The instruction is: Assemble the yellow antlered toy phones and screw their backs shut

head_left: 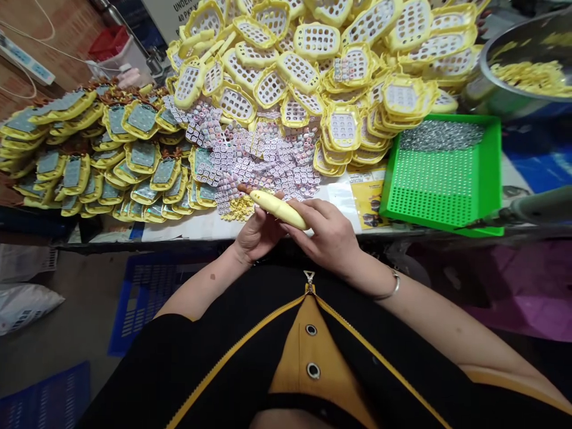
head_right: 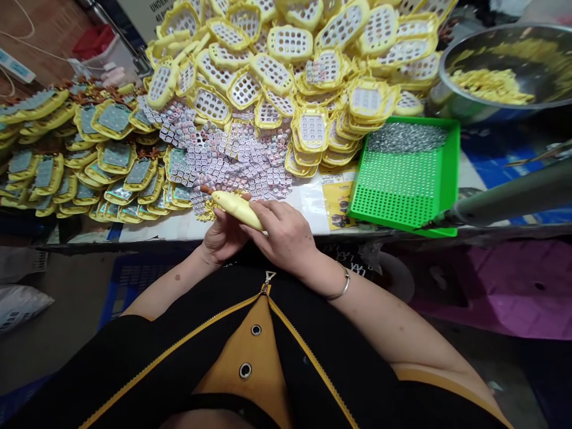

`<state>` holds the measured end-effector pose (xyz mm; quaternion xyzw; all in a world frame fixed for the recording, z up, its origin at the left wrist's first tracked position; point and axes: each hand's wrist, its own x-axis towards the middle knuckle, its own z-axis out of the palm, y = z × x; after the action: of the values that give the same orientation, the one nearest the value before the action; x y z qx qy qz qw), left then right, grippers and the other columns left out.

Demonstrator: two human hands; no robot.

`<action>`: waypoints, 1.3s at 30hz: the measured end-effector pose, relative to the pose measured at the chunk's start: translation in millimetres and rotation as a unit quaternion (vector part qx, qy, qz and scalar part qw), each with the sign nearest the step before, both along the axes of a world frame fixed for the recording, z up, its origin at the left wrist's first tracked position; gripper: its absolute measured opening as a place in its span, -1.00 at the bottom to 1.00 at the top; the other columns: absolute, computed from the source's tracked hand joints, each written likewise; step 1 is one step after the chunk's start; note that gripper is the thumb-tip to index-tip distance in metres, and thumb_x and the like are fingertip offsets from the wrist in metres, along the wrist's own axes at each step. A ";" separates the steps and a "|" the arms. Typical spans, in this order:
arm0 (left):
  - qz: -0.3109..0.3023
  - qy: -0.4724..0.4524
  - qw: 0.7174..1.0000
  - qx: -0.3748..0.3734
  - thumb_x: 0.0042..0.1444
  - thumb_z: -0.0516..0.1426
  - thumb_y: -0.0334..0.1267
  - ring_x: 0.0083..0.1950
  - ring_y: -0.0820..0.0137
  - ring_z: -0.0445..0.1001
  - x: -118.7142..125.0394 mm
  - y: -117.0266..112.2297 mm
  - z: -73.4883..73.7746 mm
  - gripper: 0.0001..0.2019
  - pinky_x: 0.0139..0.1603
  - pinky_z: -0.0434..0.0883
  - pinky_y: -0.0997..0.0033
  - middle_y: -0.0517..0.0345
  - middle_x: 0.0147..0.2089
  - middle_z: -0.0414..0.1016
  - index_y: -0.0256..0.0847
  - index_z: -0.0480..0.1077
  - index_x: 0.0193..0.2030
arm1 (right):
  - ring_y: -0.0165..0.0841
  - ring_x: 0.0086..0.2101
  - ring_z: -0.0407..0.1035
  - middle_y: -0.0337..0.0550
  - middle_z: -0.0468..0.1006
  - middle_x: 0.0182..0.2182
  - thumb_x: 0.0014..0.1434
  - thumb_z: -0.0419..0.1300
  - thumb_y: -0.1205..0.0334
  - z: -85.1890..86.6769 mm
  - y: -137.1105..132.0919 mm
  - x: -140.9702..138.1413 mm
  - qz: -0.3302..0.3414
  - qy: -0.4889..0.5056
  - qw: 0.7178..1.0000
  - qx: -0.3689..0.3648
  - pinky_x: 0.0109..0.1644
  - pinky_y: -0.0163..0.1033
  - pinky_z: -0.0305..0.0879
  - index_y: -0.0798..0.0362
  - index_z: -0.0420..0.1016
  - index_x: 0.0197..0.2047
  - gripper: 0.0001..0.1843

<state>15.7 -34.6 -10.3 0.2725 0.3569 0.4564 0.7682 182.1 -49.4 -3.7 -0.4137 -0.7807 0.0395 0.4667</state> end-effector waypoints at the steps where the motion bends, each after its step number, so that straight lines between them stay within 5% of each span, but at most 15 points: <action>1: 0.004 0.001 1.000 -0.001 -0.21 0.40 0.24 0.13 0.22 0.51 -0.5 -1.0 0.4 -0.33 0.00 0.48 0.35 0.16 -0.01 0.59 -0.03 0.52 0.03 | -0.18 -0.23 0.51 0.03 0.63 -0.19 0.32 0.15 0.12 0.1 0.3 -0.3 0.005 0.005 1.000 -0.005 -0.17 -0.08 0.48 0.07 0.47 0.09 -0.67; 6: 0.024 -0.010 0.999 -0.031 -0.05 0.38 0.11 0.01 0.28 0.55 -1.7 -3.7 3.2 -0.49 -0.08 0.47 0.39 0.13 -0.09 0.61 -0.10 0.53 -0.01 | -0.22 -0.24 0.52 -0.01 0.62 -0.23 0.31 0.18 0.13 0.2 0.3 -1.5 0.020 0.024 0.999 -0.027 -0.17 -0.12 0.49 0.05 0.51 0.05 -0.70; 13: 0.048 -0.070 0.996 -0.029 -0.27 0.50 -0.06 -0.19 0.40 0.55 -0.7 -5.3 8.6 -0.47 -0.17 0.50 0.42 0.19 -0.20 0.59 -0.21 0.52 -0.16 | -0.23 -0.20 0.53 0.01 0.61 -0.18 0.27 0.22 0.15 -8.0 3.4 0.0 0.068 0.078 0.989 -0.103 -0.12 -0.12 0.51 0.09 0.52 0.07 -0.66; 24: 0.097 -0.007 0.995 0.018 -0.26 0.50 -0.09 -0.04 0.30 0.55 -14.5 -12.5 8.9 -0.47 0.05 0.50 0.16 0.17 -0.09 0.56 -0.15 0.48 -0.14 | -0.25 -0.16 0.51 -0.05 0.60 -0.13 0.23 0.26 0.19 -20.7 7.7 -6.8 0.113 0.110 0.975 -0.156 -0.07 -0.11 0.52 -0.03 0.53 0.08 -0.66; 28: 0.126 0.036 0.989 0.065 -0.29 0.51 -0.14 0.12 0.21 0.49 -18.5 -14.4 11.1 -0.46 0.21 0.41 0.08 0.18 -0.05 0.55 -0.13 0.46 -0.14 | -0.23 -0.13 0.52 -0.03 0.58 -0.11 0.23 0.26 0.25 -22.3 8.0 -12.0 0.090 0.087 0.987 -0.106 -0.08 -0.10 0.55 -0.09 0.43 0.22 -0.53; 34: 0.146 0.064 0.983 0.093 -0.26 0.51 -0.18 0.06 0.31 0.50 -20.5 -14.3 11.2 -0.47 0.27 0.36 0.06 0.23 -0.09 0.57 -0.12 0.43 -0.15 | -0.29 -0.18 0.54 -0.02 0.58 -0.12 0.26 0.19 0.43 -13.6 7.5 -17.7 0.089 -0.010 0.993 0.071 -0.17 -0.20 0.56 -0.21 0.13 0.41 -0.28; 39: 0.137 0.059 0.985 0.083 -0.26 0.50 -0.20 0.02 0.33 0.52 -20.2 -14.8 6.8 -0.49 0.19 0.40 0.12 0.23 -0.08 0.57 -0.13 0.43 -0.16 | -0.29 -0.20 0.56 0.02 0.60 -0.15 0.25 0.20 0.46 -14.4 7.4 -16.2 0.084 -0.028 0.992 0.089 -0.23 -0.23 0.57 -0.10 0.21 0.37 -0.33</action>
<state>-4.5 -49.4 -3.6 0.3101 0.3964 0.5685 0.6508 165.9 -42.0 -18.1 -0.3048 -0.8259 -0.0024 0.4743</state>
